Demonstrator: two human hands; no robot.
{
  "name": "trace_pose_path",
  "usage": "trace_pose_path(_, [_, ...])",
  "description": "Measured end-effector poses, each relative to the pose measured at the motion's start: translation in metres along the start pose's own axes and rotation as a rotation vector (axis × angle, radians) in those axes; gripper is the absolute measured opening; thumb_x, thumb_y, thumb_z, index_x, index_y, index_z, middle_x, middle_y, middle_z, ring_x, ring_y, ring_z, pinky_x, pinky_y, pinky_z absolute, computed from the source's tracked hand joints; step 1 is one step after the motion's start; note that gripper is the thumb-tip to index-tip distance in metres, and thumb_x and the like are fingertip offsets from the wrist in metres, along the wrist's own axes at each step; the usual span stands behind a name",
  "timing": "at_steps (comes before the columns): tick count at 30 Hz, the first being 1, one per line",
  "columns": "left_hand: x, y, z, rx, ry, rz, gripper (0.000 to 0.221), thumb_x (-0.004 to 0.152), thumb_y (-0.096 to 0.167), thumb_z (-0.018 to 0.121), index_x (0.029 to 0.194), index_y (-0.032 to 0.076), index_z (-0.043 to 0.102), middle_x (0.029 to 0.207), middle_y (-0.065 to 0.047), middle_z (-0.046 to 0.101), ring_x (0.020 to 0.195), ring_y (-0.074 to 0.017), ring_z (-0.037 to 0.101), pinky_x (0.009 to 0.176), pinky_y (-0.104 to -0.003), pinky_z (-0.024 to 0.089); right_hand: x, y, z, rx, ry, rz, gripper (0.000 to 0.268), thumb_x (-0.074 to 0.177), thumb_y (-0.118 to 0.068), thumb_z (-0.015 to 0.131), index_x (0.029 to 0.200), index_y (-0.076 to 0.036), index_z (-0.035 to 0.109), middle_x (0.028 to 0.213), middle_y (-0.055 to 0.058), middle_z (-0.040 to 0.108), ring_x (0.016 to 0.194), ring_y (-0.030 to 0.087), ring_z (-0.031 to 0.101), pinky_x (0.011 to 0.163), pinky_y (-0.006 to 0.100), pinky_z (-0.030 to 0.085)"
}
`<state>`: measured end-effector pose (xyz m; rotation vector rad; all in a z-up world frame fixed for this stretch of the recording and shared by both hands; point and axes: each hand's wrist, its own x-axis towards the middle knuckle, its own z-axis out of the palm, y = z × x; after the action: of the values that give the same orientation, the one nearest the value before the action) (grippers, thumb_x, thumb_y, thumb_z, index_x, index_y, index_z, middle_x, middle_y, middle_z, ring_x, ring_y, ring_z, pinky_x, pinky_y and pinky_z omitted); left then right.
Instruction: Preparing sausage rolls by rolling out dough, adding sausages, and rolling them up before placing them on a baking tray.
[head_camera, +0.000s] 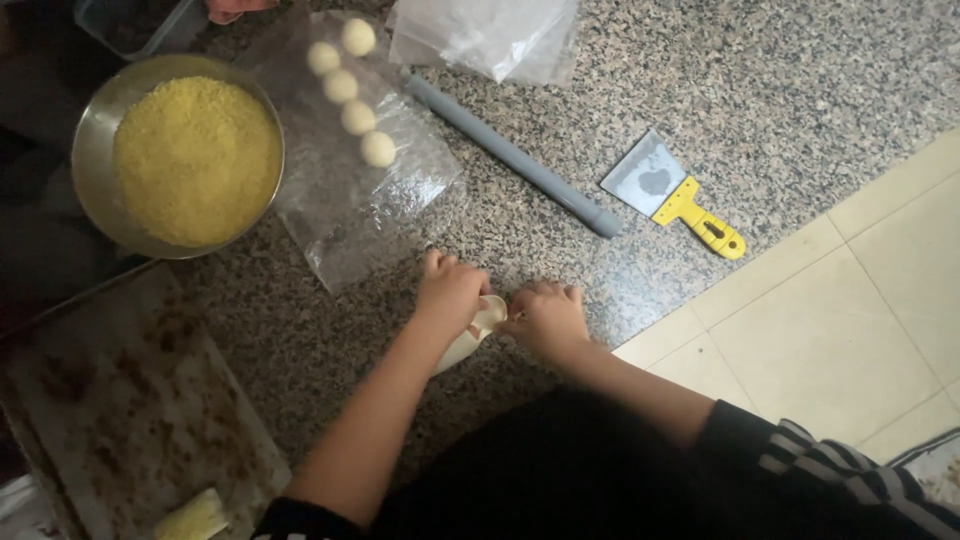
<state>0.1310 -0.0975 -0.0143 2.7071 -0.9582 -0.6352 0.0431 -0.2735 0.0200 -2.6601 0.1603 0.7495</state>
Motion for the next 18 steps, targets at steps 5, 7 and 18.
trace_pose_path(5, [-0.003, -0.003, -0.032, -0.164, -0.078, -0.097, 0.011, 0.097, 0.032, 0.072, 0.100, 0.023, 0.078, 0.100, -0.002, 0.077, 0.116, -0.0281, 0.067, 0.119, -0.058, 0.022, -0.002, 0.007, 0.021, 0.099, 0.071, -0.122, 0.031, 0.090, -0.050, 0.076, 0.093, -0.020, 0.071, 0.089, 0.005, 0.072, 0.097, 0.031, 0.074, 0.086, 0.049, 0.050])
trace_pose_path(7, [-0.020, -0.005, -0.052, -0.203, -0.091, -0.167, 0.013, 0.099, 0.032, 0.071, 0.103, 0.022, 0.078, 0.101, -0.003, 0.078, 0.116, -0.0282, 0.068, 0.119, -0.056, 0.024, -0.015, -0.005, -0.002, 0.184, -0.001, -0.060, 0.032, 0.093, -0.049, 0.074, 0.098, -0.017, 0.071, 0.092, 0.008, 0.075, 0.098, 0.033, 0.075, 0.085, 0.049, 0.053])
trace_pose_path(18, [-0.032, 0.001, -0.074, -0.437, -0.177, -0.369, 0.023, 0.094, 0.032, 0.075, 0.111, 0.018, 0.080, 0.101, -0.005, 0.081, 0.116, -0.0284, 0.070, 0.119, -0.055, 0.020, -0.014, -0.026, -0.013, 0.370, -0.186, 0.139, 0.046, 0.094, -0.056, 0.074, 0.093, -0.010, 0.074, 0.087, 0.013, 0.076, 0.088, 0.032, 0.077, 0.075, 0.043, 0.059])
